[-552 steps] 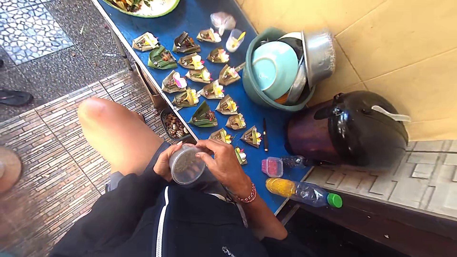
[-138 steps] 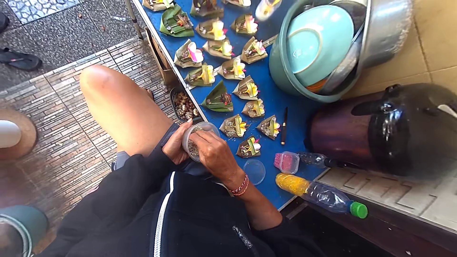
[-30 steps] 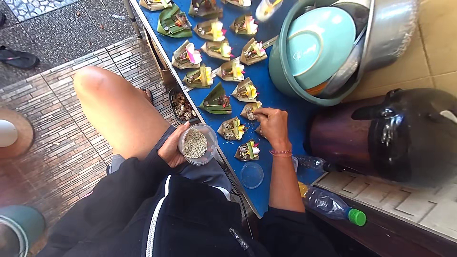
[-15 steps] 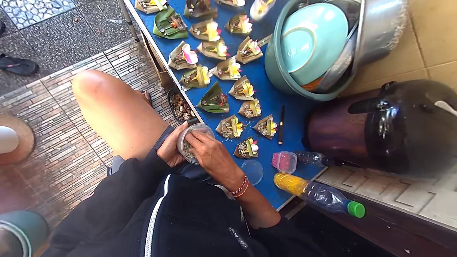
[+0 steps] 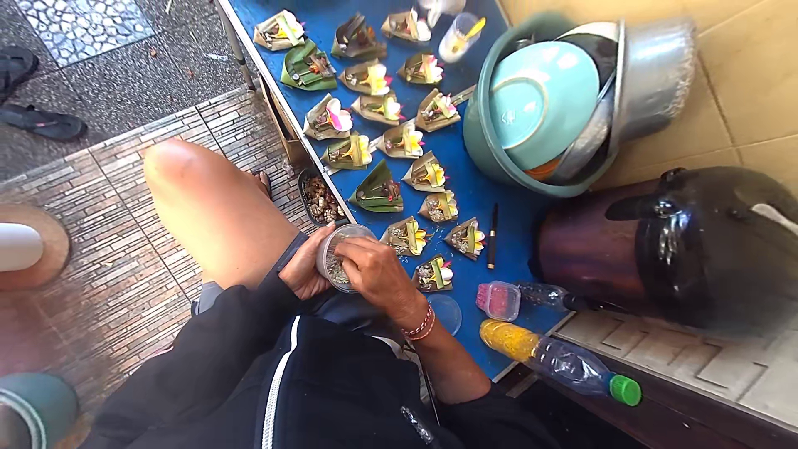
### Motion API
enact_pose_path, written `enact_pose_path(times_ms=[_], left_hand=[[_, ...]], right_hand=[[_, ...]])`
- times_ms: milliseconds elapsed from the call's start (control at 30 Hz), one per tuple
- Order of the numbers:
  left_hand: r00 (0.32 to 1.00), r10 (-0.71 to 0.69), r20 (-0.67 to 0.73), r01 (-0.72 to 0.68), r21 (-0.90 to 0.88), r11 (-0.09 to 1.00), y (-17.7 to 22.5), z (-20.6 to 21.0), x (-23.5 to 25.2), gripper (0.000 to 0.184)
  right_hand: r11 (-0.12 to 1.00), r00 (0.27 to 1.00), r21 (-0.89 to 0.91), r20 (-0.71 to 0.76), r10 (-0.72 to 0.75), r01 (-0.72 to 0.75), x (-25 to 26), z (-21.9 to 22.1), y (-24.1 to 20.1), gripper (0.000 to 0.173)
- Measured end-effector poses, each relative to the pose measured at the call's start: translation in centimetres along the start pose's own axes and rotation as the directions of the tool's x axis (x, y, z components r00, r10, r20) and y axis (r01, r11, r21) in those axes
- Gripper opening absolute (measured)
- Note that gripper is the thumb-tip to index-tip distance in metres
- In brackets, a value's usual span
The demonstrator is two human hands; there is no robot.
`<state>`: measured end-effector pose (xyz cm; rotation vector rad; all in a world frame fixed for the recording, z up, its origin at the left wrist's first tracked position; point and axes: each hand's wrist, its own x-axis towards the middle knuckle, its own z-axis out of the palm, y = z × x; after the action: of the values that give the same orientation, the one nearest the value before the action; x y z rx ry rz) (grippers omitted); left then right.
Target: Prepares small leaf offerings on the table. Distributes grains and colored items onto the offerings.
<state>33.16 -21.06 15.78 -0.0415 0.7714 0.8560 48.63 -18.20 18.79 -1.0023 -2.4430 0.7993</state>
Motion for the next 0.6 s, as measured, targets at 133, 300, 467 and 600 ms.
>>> enact_pose_path(times_ms=[133,300,467,600], left_hand=[[0.998,-0.039,-0.042,0.039,-0.004,0.999,0.6,0.8,1.2,0.054],[0.997,-0.057,-0.062,0.054,-0.038,0.998,0.9,1.1,2.1,0.053],[0.995,-0.042,-0.087,0.037,-0.054,0.998,0.8,1.0,2.0,0.054],[0.99,-0.05,-0.129,0.04,-0.077,0.996,1.0,1.2,1.8,0.054]], right_hand=[[0.984,0.992,0.157,-0.077,0.096,-0.083,0.5,-1.2,0.8,0.015],[0.961,0.977,0.215,-0.081,0.195,-0.174,0.7,-1.9,1.2,0.015],[0.961,0.978,0.22,-0.085,0.191,-0.169,1.0,-1.4,1.3,0.015],[0.927,0.964,0.296,-0.064,0.259,-0.23,1.3,-1.8,1.1,0.015]])
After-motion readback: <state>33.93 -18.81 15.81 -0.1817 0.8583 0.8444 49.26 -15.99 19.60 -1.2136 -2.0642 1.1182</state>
